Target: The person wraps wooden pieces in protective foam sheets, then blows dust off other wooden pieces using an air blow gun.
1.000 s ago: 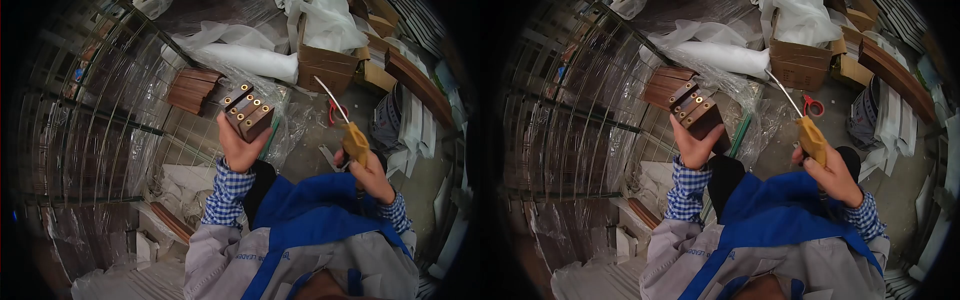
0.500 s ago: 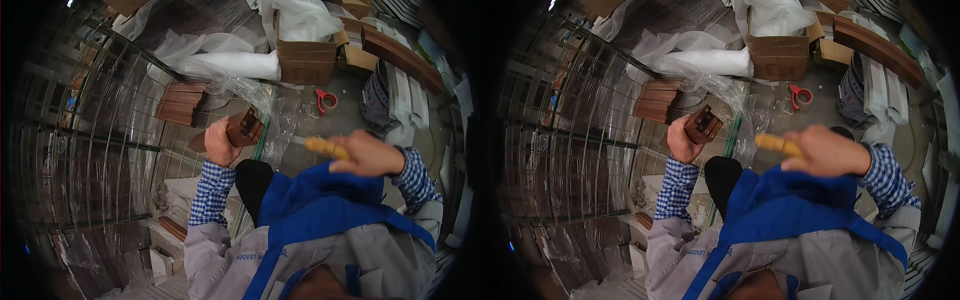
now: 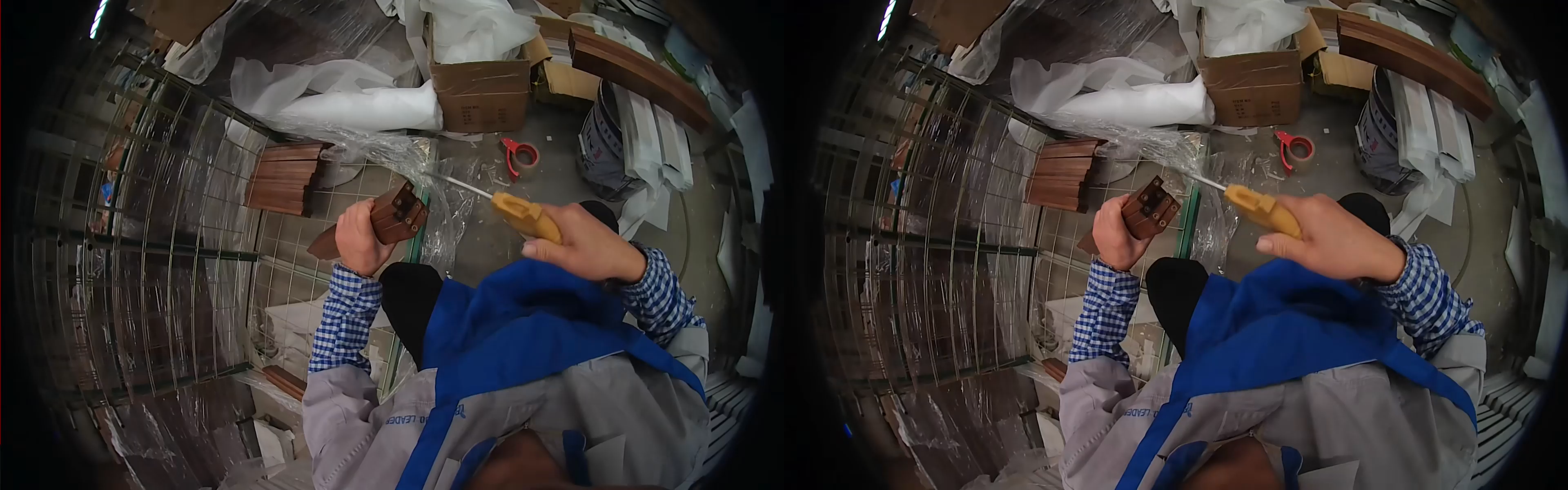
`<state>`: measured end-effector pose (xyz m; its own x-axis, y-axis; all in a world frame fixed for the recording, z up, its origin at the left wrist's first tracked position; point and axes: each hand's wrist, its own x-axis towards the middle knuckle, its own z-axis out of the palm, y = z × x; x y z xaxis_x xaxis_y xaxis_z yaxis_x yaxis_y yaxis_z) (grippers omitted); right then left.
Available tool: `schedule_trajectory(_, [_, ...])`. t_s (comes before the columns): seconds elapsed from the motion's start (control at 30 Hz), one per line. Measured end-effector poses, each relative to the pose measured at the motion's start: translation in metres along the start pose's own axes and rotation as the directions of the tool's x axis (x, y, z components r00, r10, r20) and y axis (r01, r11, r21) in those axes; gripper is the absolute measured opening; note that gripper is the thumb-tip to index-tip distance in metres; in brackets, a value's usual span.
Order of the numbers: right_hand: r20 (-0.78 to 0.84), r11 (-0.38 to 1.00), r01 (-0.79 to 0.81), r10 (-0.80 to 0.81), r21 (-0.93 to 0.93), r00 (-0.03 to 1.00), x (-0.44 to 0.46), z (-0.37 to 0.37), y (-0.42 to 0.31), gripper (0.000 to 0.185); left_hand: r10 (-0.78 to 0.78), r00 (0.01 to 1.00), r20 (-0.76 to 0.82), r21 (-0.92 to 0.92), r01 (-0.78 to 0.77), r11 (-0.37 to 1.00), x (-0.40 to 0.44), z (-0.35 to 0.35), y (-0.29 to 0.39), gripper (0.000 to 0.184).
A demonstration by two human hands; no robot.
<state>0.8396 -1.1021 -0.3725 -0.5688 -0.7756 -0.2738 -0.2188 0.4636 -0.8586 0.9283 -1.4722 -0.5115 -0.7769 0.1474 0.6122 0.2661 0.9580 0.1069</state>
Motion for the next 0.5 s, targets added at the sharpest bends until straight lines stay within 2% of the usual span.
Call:
schedule_trajectory(0.07, [0.125, 0.98, 0.194, -0.188, -0.038, 0.974, 0.0, 0.013, 0.012, 0.045, 0.027, 1.0, 0.004, -0.014, -0.027, 1.0, 0.005, 0.005, 0.003, 0.073])
schedule_trajectory(0.1, [0.069, 0.973, 0.23, -0.227, -0.028, 0.971, 0.004, 0.018, 0.016, 0.045, 0.025, 1.0, 0.014, -0.019, -0.025, 1.0, 0.007, 0.004, 0.007, 0.073])
schedule_trajectory(0.17, [-0.052, 0.999, 0.01, -0.008, 0.032, 0.999, 0.003, 0.006, 0.02, 0.045, 0.036, 0.999, 0.018, -0.026, -0.036, 0.999, 0.017, 0.005, 0.014, 0.074])
schedule_trajectory(0.2, [-0.042, 0.973, -0.049, 0.06, 0.224, 0.997, -0.002, 0.004, 0.033, 0.042, 0.052, 0.998, 0.018, -0.034, -0.052, 0.998, 0.021, 0.006, 0.017, 0.074])
schedule_trajectory(0.23, [-0.098, 0.97, -0.074, 0.099, 0.233, 0.99, -0.009, 0.005, 0.048, 0.042, 0.056, 0.997, 0.055, -0.042, -0.054, 0.998, 0.025, 0.01, 0.017, 0.073])
schedule_trajectory(0.3, [-0.099, 0.89, 0.052, -0.008, 0.452, 0.995, -0.023, 0.005, 0.08, 0.038, 0.13, 0.99, 0.047, -0.029, -0.129, 0.991, 0.051, 0.012, 0.033, 0.07])
schedule_trajectory(0.4, [-0.026, 0.837, -0.016, 0.036, 0.548, 0.999, -0.045, 0.017, 0.111, 0.039, 0.276, 0.958, 0.072, -0.065, -0.272, 0.96, 0.109, 0.012, 0.064, 0.068])
schedule_trajectory(0.43, [-0.042, 0.851, -0.01, 0.038, 0.524, 0.998, -0.05, 0.027, 0.124, 0.042, 0.298, 0.948, 0.115, -0.078, -0.29, 0.954, 0.131, 0.011, 0.08, 0.072])
schedule_trajectory(0.5, [-0.04, 0.947, -0.095, 0.113, 0.306, 0.993, -0.062, 0.028, 0.122, 0.047, 0.399, 0.911, 0.107, -0.134, -0.384, 0.913, 0.182, 0.015, 0.114, 0.07])
